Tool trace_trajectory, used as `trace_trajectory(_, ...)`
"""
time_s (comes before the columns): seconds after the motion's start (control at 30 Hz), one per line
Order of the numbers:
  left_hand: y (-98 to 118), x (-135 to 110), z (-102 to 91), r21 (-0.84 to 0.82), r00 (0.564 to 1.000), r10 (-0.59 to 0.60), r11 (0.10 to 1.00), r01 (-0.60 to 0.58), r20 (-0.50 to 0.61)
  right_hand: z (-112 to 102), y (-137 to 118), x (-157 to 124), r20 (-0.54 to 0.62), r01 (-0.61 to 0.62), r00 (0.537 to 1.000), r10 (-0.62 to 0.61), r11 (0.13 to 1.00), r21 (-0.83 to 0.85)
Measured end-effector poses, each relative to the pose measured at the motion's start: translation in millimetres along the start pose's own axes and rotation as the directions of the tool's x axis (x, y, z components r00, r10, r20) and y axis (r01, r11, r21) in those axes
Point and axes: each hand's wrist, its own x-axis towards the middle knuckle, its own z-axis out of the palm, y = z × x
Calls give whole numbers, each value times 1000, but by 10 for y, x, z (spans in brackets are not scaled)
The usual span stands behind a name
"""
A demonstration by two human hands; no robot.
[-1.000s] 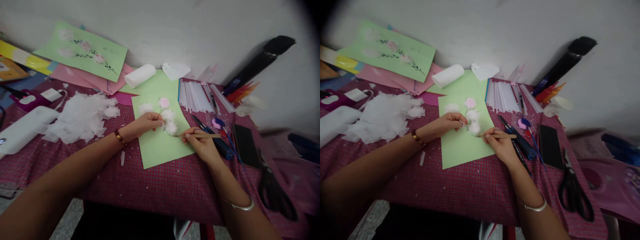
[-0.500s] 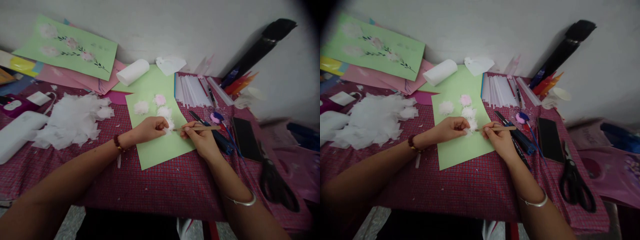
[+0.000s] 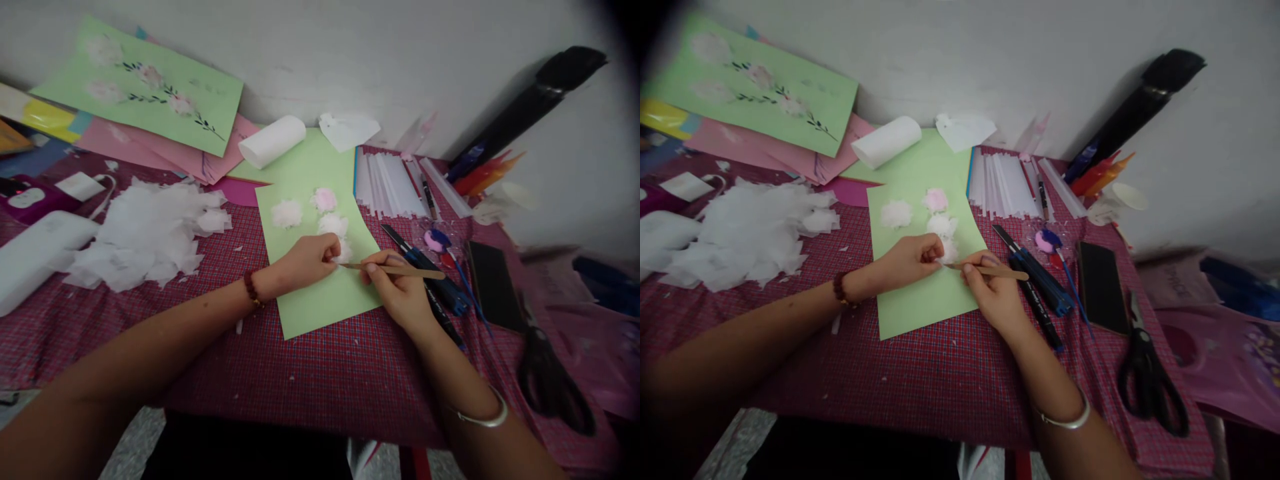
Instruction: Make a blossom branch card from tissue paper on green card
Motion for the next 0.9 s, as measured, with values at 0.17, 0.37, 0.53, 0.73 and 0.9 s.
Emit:
trace_trajectory(0.17,8,11,-73,-123,1000,-10,992,11,7,-5,-14,9,43,25,999,-22,997,-73)
trace_trajectory(0.37,3,27,-199,-452,959,-282,859,242,-21,-1,-18,-33,72,85,995,-73,980,-178)
trace_trajectory(0.53,5,16,-180,-459,947,-320,845,274,-24,60,-64,-97,197,231,967,-162,884,-407)
trace_trajectory(0.73,16,3,-181,-455,951,-310,848,272,-9,75,-68,-139,280,275,946,-166,866,-418)
trace_trajectory(0.9,10,10,-187,-448,951,-310,851,274,-8,-19,11,-60,-66,-93,993,97,994,52)
